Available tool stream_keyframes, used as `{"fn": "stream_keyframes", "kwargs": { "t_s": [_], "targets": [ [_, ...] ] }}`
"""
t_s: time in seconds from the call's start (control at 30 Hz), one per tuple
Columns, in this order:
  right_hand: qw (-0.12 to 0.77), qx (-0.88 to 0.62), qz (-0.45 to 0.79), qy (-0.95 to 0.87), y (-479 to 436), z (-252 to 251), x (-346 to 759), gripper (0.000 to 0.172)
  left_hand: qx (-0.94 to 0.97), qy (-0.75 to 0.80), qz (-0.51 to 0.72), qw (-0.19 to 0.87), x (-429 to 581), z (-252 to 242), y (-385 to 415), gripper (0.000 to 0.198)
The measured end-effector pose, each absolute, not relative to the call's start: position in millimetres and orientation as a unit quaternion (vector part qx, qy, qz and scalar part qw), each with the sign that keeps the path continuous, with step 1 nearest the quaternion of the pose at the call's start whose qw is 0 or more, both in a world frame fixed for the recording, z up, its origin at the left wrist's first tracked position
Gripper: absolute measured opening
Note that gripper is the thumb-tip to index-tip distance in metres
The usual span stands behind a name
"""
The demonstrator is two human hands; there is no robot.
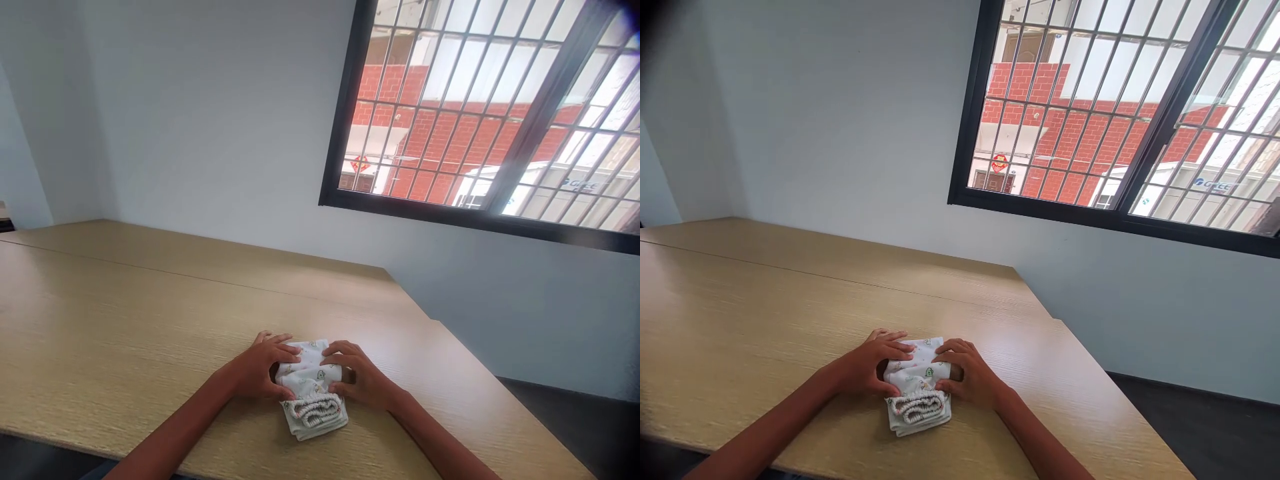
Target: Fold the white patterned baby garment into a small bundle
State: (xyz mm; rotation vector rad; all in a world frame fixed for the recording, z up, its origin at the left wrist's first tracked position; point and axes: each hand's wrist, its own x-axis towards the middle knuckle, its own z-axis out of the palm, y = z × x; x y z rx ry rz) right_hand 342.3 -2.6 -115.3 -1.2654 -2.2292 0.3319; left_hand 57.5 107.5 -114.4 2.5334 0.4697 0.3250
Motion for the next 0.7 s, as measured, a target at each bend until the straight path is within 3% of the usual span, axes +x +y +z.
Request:
{"fn": "stream_keyframes", "kwargs": {
  "t_s": [0.23,0.4,0.47,0.7],
  "targets": [
    [0.317,-0.459,0.128,-0.82,-1.0,-117.8,337.5,0.027,0.925,0.147,0.209,0.282,59.5,-121.4,103.3,0.067],
    [0.33,-0.464,0.119,-0.814,-2.8,-113.5,331.1,0.018,0.935,0.107,0.256,0.22,69.6,-117.5,94.5,0.025],
    [0.339,-0.454,0.113,-0.816,-4.2,-111.2,327.1,0.012,0.936,0.11,0.262,0.206,72.5,-116.2,91.6,0.018],
    [0.368,-0.48,0.205,-0.769,-13.5,-101.5,312.2,0.016,0.934,0.123,0.275,0.193,78.4,-120.1,86.6,0.035]
  ]
}}
